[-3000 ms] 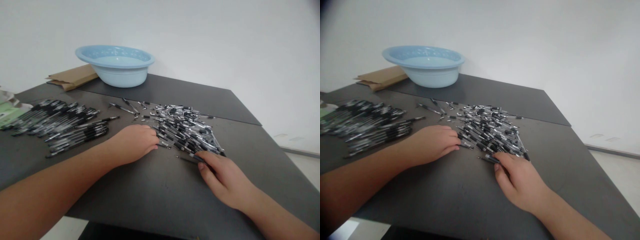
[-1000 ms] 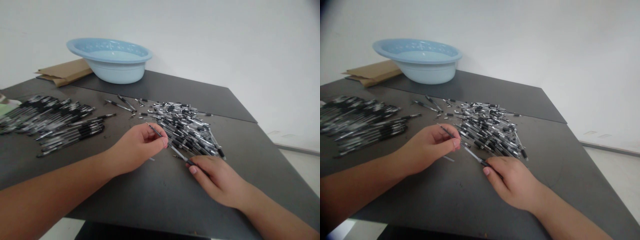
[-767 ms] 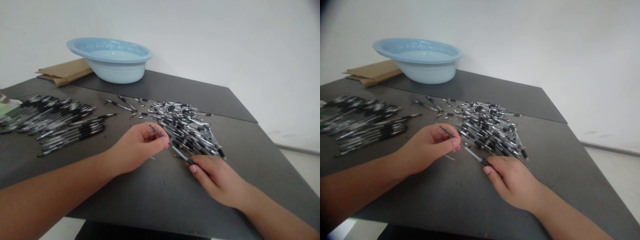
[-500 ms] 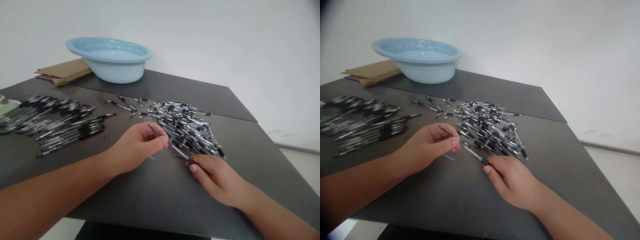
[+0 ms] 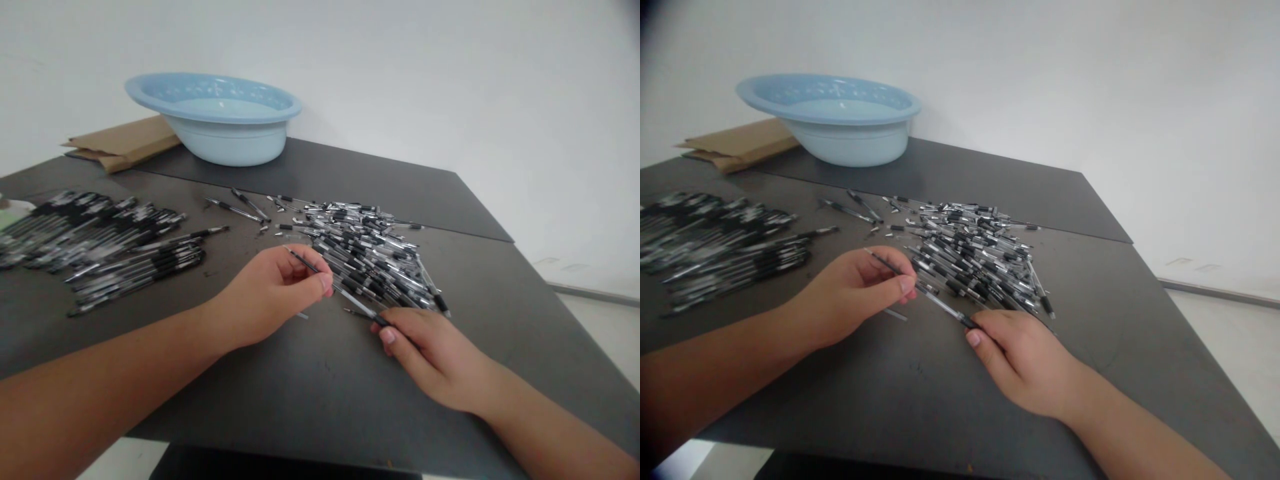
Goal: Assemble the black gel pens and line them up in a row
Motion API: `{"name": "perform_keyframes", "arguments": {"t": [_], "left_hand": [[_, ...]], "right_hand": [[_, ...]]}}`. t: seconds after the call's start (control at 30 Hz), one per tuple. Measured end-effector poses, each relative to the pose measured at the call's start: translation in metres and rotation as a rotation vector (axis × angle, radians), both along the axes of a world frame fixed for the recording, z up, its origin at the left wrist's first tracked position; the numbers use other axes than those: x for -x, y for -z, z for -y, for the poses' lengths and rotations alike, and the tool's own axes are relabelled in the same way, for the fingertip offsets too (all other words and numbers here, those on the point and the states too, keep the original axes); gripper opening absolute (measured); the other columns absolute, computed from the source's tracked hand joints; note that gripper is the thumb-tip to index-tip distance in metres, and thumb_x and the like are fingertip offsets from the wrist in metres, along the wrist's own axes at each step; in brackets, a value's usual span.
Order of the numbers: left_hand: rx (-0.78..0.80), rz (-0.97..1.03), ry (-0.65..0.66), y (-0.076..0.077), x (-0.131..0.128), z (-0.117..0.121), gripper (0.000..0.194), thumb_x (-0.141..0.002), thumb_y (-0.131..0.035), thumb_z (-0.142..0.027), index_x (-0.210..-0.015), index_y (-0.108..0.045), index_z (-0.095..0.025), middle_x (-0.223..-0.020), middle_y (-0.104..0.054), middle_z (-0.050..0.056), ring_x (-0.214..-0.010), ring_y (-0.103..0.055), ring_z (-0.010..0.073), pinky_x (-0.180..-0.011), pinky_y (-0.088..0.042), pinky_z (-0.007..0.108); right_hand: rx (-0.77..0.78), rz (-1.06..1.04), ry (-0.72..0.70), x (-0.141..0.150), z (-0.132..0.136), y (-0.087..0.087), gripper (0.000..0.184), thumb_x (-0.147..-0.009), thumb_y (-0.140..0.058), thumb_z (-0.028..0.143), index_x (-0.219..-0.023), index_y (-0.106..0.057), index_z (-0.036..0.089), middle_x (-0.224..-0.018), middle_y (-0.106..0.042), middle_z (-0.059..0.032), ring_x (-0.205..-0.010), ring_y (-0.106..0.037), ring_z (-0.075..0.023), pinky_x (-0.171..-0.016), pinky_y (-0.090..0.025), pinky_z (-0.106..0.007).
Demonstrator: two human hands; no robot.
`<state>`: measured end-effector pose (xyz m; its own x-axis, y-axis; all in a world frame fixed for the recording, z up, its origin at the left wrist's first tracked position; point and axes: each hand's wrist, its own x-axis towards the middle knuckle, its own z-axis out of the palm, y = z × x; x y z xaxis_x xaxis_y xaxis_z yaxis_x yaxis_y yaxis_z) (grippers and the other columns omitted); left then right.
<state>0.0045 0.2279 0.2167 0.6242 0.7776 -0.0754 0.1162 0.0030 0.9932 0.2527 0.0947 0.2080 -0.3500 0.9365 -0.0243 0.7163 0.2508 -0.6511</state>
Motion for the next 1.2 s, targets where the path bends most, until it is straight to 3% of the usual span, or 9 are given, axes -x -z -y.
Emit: {"name": "perform_keyframes", "arguments": {"t": [0.67, 1.2], "left_hand": [[-0.025, -0.038, 0.003, -0.0029, -0.0014, -0.0006, 0.026, -0.081, -0.079, -0.042, -0.083, -0.067, -0.019, -0.075, -0.073, 0.001, -0.065, -0.064, 0.0145, -0.058, -0.047, 0.023], [0.015, 0.007, 0.007, -0.0027, 0.0013, 0.001, 0.03, -0.08, -0.082, -0.044, -0.085, -0.067, -0.019, -0.075, -0.073, 0.001, -0.068, -0.067, 0.0157, -0.059, -0.05, 0.023]], "right_hand": [[-0.023, 0.015, -0.011, 0.0008, -0.002, -0.0033, 0.032, -0.113, -0.04, 0.036, -0.089, -0.055, 0.022, -0.079, -0.062, -0.0014, -0.073, -0.06, -0.0172, -0.069, -0.044, -0.031], [-0.011, -0.012, -0.013, -0.0025, 0.0009, 0.0005, 0.033, -0.114, -0.037, 0.037, -0.11, -0.065, 0.021, -0.089, -0.07, -0.0057, -0.081, -0.066, -0.0205, -0.074, -0.049, -0.033]]}}
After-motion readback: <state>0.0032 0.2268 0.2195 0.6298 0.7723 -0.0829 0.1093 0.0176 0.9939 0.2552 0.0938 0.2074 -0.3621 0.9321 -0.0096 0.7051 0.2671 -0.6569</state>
